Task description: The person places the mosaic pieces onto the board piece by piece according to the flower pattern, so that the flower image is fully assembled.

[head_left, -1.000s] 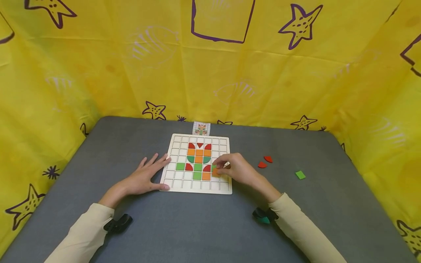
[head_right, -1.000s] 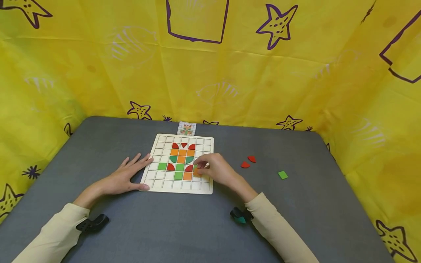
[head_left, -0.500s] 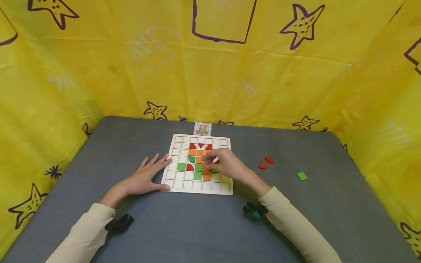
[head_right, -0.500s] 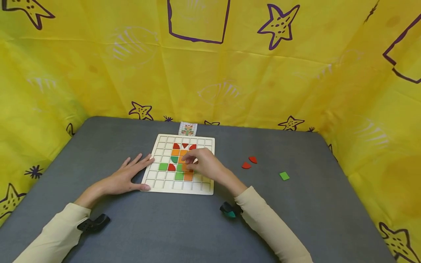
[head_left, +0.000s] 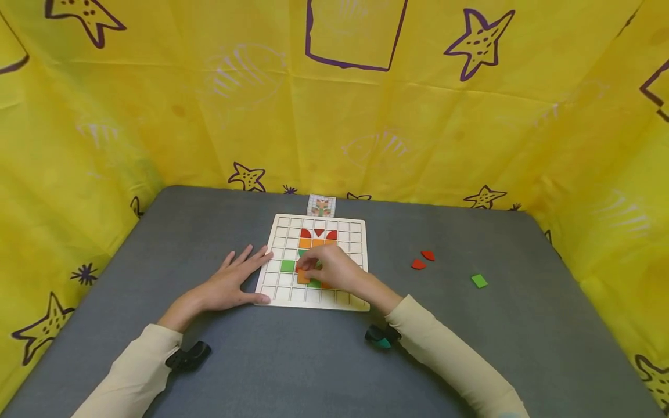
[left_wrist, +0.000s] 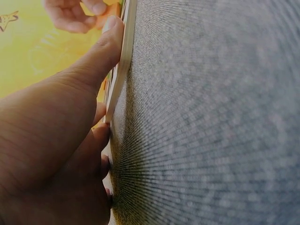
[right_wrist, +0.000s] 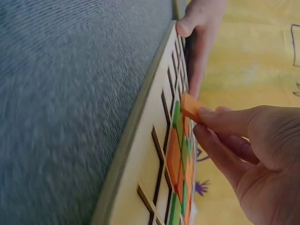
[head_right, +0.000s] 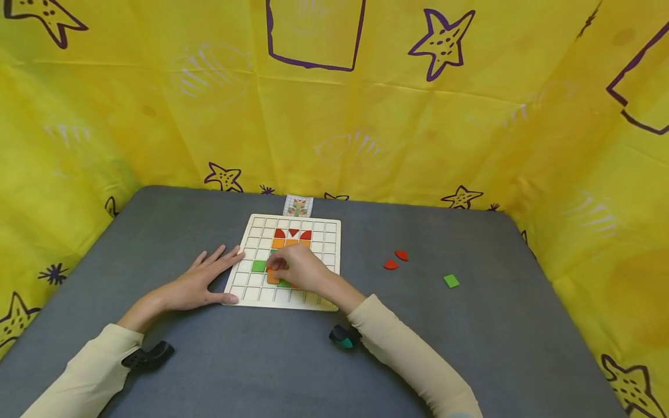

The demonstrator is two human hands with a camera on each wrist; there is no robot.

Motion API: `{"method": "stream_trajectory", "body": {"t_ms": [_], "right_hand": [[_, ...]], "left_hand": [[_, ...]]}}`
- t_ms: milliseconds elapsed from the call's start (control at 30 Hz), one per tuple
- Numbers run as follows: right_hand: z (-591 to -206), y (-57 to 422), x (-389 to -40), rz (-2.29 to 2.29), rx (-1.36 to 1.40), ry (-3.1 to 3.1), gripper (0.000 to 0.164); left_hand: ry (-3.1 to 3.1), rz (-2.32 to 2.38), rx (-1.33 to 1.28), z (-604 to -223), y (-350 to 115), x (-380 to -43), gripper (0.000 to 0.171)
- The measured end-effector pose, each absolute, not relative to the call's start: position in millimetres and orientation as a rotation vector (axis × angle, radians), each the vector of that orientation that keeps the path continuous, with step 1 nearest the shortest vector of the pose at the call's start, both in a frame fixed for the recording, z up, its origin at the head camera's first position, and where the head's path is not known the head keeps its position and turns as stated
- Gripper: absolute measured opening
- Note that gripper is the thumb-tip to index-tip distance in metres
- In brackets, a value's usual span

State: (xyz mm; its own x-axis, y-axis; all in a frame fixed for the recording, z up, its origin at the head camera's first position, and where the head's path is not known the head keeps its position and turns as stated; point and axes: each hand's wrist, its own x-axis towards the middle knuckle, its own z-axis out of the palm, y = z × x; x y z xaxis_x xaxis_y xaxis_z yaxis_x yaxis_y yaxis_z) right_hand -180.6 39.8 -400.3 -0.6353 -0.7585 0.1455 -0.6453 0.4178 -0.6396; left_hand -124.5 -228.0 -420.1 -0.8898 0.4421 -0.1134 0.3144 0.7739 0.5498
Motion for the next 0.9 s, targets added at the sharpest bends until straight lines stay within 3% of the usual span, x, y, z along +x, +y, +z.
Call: {"method": "stream_trajectory", "body": {"t_ms": [900], "right_hand": [[-408, 29, -174, -0.940, -1.244, 2.561, 0.015]], "left_hand": [[2.738, 0.792, 0.597, -421, -228, -123, 0.098]]}}
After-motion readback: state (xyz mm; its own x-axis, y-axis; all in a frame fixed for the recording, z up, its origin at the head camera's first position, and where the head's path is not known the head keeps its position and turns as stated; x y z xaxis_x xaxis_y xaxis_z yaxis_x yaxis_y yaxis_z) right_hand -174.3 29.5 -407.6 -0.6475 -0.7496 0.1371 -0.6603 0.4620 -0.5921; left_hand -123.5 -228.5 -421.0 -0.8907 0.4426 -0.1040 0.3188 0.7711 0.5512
